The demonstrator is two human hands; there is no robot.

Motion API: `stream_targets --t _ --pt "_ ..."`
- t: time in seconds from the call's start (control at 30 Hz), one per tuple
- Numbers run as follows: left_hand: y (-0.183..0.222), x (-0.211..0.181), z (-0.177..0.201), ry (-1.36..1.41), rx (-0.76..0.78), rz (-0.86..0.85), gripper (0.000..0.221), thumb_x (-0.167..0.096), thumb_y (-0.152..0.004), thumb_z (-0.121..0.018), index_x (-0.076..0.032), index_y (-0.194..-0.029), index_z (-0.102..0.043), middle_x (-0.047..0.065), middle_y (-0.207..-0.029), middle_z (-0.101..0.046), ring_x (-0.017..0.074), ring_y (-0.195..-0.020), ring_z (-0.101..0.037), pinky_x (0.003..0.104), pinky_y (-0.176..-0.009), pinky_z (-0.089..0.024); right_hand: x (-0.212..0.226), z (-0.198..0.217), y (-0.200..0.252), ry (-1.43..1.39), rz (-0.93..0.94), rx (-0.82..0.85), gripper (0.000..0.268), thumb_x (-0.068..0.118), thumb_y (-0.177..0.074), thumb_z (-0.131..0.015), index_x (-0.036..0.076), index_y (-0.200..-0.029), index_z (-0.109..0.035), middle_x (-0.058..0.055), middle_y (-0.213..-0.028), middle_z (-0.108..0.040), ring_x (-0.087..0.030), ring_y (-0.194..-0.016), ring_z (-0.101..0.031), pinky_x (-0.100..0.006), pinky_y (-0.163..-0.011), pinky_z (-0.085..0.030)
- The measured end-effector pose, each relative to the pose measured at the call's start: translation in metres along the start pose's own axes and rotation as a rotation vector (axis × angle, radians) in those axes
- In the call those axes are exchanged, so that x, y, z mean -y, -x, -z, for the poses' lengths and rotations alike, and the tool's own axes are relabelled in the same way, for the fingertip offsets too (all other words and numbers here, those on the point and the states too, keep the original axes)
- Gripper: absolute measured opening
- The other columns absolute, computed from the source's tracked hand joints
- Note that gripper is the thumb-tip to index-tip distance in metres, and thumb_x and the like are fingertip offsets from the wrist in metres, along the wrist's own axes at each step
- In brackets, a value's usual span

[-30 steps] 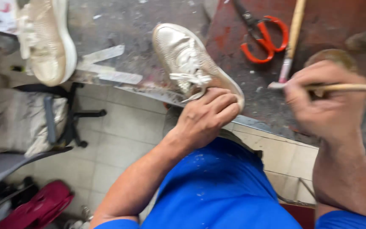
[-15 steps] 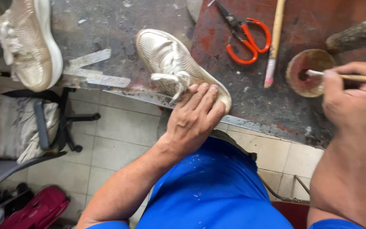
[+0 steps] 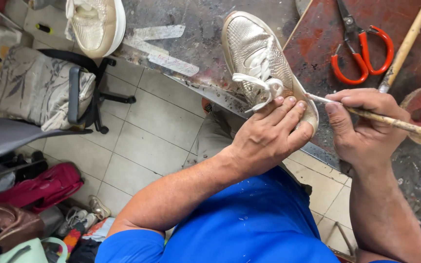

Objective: Applying a substance to the edge of a shoe sole using a brush at a repair bench

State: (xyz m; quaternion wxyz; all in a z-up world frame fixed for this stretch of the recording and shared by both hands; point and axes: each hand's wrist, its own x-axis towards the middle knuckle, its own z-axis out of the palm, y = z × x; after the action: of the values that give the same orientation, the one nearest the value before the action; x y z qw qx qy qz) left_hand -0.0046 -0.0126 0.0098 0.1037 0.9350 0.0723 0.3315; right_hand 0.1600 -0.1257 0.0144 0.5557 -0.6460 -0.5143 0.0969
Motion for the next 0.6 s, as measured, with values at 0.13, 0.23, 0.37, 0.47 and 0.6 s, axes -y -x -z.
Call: stream_targets --t 0.13,0.23,0.37,0.47,0.6 --pt "0.003 0.0 -0.002 -0.009 0.017 0.01 0.012 -0.003 -0.101 -0.056 -0.009 -0.108 -0.064 0.019 -0.119 -0.074 0.0351 -0.113 -0.073 0.045 -0.107 -0.053 -0.006 -0.002 -0.002 0.008 0.03 0.027 0.021 -0.014 -0.107 -0.074 -0.007 -0.108 -0.054 -0.029 -0.101 -0.068 -0.039 -0.096 -0.074 -0.043 -0.092 -0.059" --pt "0.003 0.0 -0.001 -0.007 0.019 0.006 0.014 -0.003 -0.101 -0.056 -0.009 -0.11 -0.064 0.018 -0.119 -0.074 0.0343 -0.113 -0.073 0.043 -0.108 -0.053 -0.007 -0.002 -0.004 0.013 0.026 0.027 0.023 -0.016 -0.108 -0.075 -0.006 -0.109 -0.054 -0.028 -0.102 -0.067 -0.039 -0.097 -0.073 -0.043 -0.093 -0.058" --pt "0.003 0.001 -0.002 0.009 0.035 -0.001 0.013 -0.005 -0.101 -0.055 -0.009 -0.111 -0.063 0.019 -0.12 -0.073 0.0352 -0.113 -0.072 0.044 -0.107 -0.052 -0.002 0.001 -0.008 0.061 0.052 0.07 0.022 -0.017 -0.106 -0.077 -0.008 -0.103 -0.057 -0.029 -0.1 -0.068 -0.037 -0.094 -0.072 -0.043 -0.092 -0.057" --pt "0.004 0.0 -0.002 0.02 0.037 -0.001 0.01 -0.006 -0.102 -0.056 -0.009 -0.109 -0.062 0.019 -0.12 -0.073 0.036 -0.114 -0.072 0.045 -0.107 -0.053 0.005 0.001 -0.012 0.069 0.066 0.1 0.02 -0.018 -0.104 -0.076 -0.01 -0.1 -0.058 -0.031 -0.1 -0.069 -0.036 -0.093 -0.071 -0.042 -0.091 -0.058" --pt "0.004 0.001 -0.001 0.006 0.045 -0.005 0.009 -0.007 -0.102 -0.055 -0.01 -0.109 -0.061 0.018 -0.121 -0.073 0.0345 -0.115 -0.072 0.044 -0.106 -0.053 0.022 0.015 -0.012 0.148 0.007 0.196 0.015 -0.019 -0.1 -0.074 -0.012 -0.094 -0.063 -0.03 -0.097 -0.068 -0.032 -0.084 -0.068 -0.038 -0.08 -0.056"
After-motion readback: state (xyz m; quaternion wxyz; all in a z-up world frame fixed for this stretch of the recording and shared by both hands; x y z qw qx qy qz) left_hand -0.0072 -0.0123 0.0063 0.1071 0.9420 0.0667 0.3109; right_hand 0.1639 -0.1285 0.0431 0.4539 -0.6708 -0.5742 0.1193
